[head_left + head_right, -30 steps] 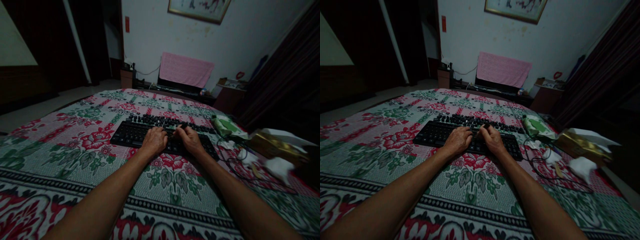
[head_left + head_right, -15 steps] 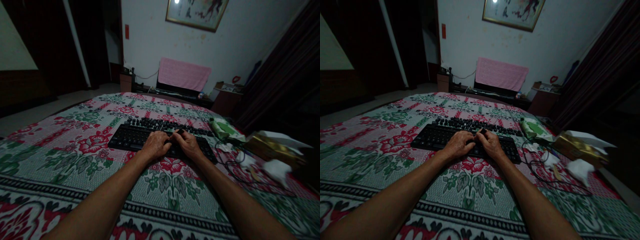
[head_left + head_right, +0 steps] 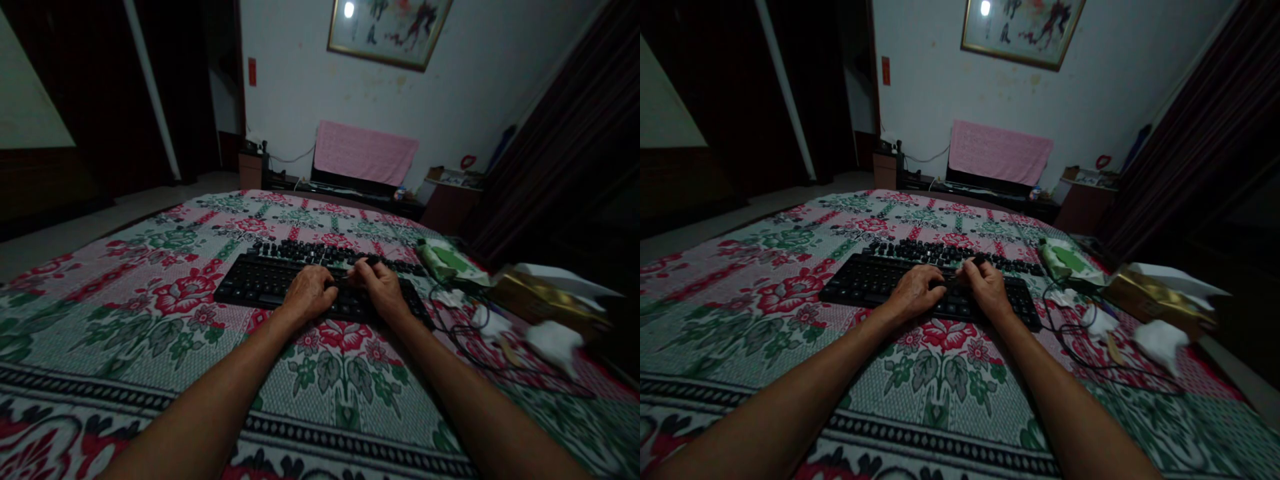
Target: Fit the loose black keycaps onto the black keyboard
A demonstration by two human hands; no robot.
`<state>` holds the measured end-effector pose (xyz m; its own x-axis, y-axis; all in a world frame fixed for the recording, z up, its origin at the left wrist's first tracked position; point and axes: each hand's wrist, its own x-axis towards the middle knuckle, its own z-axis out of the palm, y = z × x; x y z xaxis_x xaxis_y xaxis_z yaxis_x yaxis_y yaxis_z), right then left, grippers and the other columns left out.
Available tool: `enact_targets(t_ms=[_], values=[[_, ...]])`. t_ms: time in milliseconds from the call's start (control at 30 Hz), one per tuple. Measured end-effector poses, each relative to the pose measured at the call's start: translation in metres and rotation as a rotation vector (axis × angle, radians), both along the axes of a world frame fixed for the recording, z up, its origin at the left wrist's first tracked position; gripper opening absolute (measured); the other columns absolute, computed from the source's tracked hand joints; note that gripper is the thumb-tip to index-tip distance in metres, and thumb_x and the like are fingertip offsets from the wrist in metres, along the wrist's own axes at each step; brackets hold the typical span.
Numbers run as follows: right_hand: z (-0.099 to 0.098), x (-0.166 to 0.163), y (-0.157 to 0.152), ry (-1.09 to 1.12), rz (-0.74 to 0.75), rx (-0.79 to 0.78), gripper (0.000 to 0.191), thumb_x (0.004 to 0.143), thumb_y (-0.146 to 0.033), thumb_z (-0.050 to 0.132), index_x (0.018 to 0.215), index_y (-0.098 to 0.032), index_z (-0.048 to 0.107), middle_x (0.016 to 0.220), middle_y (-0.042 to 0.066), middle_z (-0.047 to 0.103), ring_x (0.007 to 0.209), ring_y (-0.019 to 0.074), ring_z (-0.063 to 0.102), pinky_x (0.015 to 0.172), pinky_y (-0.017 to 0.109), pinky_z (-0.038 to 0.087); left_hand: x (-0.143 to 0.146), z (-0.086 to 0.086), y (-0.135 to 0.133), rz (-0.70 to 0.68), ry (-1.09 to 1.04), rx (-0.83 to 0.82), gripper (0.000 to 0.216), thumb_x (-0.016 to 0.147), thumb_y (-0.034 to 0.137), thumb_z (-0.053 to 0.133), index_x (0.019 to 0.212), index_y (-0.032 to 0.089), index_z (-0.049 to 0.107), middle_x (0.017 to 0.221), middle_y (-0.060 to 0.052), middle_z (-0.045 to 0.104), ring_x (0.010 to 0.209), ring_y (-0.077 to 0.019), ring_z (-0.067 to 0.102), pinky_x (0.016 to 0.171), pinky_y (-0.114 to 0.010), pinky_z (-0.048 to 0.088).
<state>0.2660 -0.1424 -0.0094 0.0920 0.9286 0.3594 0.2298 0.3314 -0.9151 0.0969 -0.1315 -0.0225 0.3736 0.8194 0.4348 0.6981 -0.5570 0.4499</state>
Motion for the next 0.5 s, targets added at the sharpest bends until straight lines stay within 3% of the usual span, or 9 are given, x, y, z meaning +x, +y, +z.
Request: enact_targets(t_ms=[167, 300, 400, 500], values=[[0.002, 0.001, 0.004, 0.115, -0.071, -0.069, 0.034, 0.075, -0.05, 0.058, 0.079, -0.017, 0.059, 0.076, 0.004, 0.068, 0.058, 0.0122, 0.061, 0.056, 0.024, 0.051, -0.002, 0.01, 0.001, 0.109, -0.039, -0.08, 0.025, 0.072, 0.028, 0.056, 0.093, 0.022, 0.069, 0.097, -0.002, 0.066, 0.096, -0.0196, 0.057, 0.09, -0.03, 0.045], [0.002, 0.004, 0.007, 0.257, -0.112, -0.079, 0.033, 0.072, -0.049, 0.063, 0.073, -0.016, 0.058, 0.076, 0.005, 0.069, 0.054, 0.0114, 0.061, 0.053, 0.023, 0.051, 0.004, 0.026, 0.015, 0.181, 0.009, -0.029, 0.029, 0.074, 0.028, 0.055, 0.098, 0.023, 0.069, 0.099, -0.005, 0.065, 0.098, -0.021, 0.056, 0.091, -0.032, 0.045], [0.001, 0.006, 0.01, 0.375, -0.149, -0.077, 0.034, 0.069, -0.048, 0.066, 0.074, -0.016, 0.056, 0.075, 0.004, 0.069, 0.051, 0.0109, 0.06, 0.049, 0.023, 0.051, 0.017, 0.03, 0.039, 0.115, 0.073, 0.023, 0.03, 0.075, 0.027, 0.054, 0.103, 0.024, 0.067, 0.105, -0.004, 0.064, 0.104, -0.0205, 0.054, 0.097, -0.032, 0.041], [0.0, 0.007, 0.011, 0.437, -0.144, -0.074, 0.035, 0.068, -0.048, 0.067, 0.074, -0.016, 0.056, 0.075, 0.003, 0.069, 0.05, 0.0096, 0.06, 0.047, 0.021, 0.05, 0.033, 0.028, 0.064, 0.075, 0.16, -0.024, 0.032, 0.075, 0.026, 0.056, 0.104, 0.026, 0.067, 0.113, -0.003, 0.062, 0.11, -0.0199, 0.051, 0.101, -0.033, 0.037]])
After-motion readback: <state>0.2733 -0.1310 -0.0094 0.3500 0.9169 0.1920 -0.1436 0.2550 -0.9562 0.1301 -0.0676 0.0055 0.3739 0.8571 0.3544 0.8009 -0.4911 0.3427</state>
